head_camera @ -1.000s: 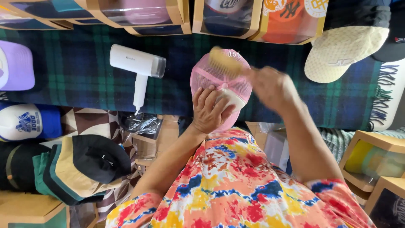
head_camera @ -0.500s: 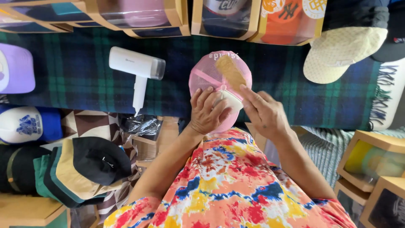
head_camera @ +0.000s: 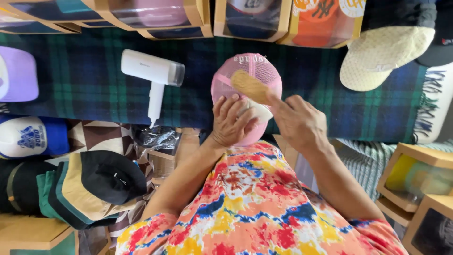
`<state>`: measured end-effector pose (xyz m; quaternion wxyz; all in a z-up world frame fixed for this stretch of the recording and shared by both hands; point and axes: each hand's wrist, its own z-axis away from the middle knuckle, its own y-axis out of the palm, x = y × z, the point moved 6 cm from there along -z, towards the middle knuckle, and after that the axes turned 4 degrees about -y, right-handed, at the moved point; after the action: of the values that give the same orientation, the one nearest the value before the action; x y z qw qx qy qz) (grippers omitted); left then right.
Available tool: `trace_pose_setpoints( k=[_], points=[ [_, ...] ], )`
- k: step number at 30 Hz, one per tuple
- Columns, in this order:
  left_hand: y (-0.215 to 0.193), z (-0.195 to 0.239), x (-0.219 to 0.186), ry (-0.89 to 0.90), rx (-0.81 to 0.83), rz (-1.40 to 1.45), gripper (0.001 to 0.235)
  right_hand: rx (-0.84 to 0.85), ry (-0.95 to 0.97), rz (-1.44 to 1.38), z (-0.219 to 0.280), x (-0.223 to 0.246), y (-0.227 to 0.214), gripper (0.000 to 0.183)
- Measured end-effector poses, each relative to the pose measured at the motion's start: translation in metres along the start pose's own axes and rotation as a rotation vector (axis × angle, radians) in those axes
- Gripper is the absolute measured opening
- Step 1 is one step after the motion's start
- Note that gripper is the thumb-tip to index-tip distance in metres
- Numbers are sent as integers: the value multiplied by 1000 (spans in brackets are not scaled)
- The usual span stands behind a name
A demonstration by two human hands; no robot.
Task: The person cleans a pink baseball cap by first brushing the inside and outside with a wooden brush. They then use a handheld steamer to apply steam to the cap's surface, holding it in place with their other hand.
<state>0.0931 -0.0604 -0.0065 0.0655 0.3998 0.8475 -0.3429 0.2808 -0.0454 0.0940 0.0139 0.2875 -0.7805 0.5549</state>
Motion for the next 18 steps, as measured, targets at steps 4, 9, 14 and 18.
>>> trace_pose_setpoints(
  k=[4,9,14,18],
  points=[
    [-2,0,-1,-11,7,2,27,-61,81,-19,6,-41,31,38],
    [-2,0,0,23,-24,0,27,175,643,-262,51,-96,74,40],
    [-5,-3,-1,20,-16,-9,27,-171,218,-327,22,-33,31,40],
    [-2,0,0,7,-2,0,28,-13,215,-225,20,-4,28,39]
  ],
)
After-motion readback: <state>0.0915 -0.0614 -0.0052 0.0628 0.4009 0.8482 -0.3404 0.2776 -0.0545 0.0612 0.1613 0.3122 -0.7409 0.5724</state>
